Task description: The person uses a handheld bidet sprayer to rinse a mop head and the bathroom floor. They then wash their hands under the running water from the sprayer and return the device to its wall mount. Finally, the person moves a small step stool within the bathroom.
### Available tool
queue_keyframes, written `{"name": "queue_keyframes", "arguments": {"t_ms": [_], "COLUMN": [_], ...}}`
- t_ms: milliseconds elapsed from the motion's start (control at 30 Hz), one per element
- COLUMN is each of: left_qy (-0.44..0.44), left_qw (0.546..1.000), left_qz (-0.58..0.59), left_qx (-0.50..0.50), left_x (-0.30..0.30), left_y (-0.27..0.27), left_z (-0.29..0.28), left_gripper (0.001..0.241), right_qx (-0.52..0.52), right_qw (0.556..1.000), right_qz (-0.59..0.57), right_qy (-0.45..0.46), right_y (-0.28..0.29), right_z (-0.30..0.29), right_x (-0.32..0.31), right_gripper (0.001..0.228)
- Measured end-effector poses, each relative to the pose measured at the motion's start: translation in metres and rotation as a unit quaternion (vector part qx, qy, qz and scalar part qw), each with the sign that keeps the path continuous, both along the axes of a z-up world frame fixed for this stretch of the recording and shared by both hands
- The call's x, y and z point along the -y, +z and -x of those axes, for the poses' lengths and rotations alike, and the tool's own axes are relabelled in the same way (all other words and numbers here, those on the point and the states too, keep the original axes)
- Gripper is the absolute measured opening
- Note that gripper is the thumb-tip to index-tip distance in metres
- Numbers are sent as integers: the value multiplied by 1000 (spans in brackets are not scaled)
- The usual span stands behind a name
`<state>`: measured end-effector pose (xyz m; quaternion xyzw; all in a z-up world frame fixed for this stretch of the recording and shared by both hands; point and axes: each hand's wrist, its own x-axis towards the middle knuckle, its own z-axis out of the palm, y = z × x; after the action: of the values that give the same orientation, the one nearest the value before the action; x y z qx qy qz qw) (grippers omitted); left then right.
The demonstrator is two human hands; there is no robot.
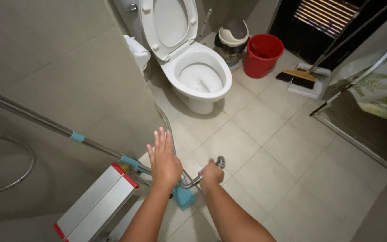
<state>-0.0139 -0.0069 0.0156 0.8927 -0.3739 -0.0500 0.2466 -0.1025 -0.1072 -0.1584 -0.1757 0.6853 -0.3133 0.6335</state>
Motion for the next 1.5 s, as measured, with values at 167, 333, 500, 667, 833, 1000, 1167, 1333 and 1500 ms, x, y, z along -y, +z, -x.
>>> {"name": "queue_keyframes", "arguments": {"t_ms": [167, 333, 500, 667, 833, 1000, 1167, 1333, 1500], "left_qy": [-14, -7, -13, -6, -4, 7, 9, 5, -8], "left_qw": [1000, 1000, 999, 999, 1000, 999, 999, 1000, 999], "left_qz": [-5, -18, -50, -32, -3, -41, -43, -9, 31], "left_qx": [16, 22, 10, 19, 24, 13, 5, 25, 31], "left_x": [8, 10, 6, 5, 3, 3, 2, 7, 20], "left_y": [9, 12, 9, 4, 4, 7, 9, 1, 7], "left_z": [2, -2, -3, -7, -9, -13, -16, -17, -11], "left_gripper": [83, 81, 81, 80, 80, 82, 82, 79, 76], "right_qx": [12, 34, -76, -104, -128, -133, -112, -170, -106], "right_qw": [998, 983, 945, 936, 932, 930, 887, 816, 933], "right_qz": [31, 77, 153, 172, 191, 181, 271, 393, 194], "right_qy": [54, 165, 279, 290, 279, 290, 357, 389, 284], "right_y": [-1, 37, 61, 58, 41, 43, 14, 16, 48], "right_z": [-4, -25, -28, -35, -41, -46, -54, -57, -48], "right_x": [6, 0, -8, -5, -2, -4, -3, 5, 12], "right_gripper": [37, 31, 39, 39, 38, 37, 35, 34, 32]}}
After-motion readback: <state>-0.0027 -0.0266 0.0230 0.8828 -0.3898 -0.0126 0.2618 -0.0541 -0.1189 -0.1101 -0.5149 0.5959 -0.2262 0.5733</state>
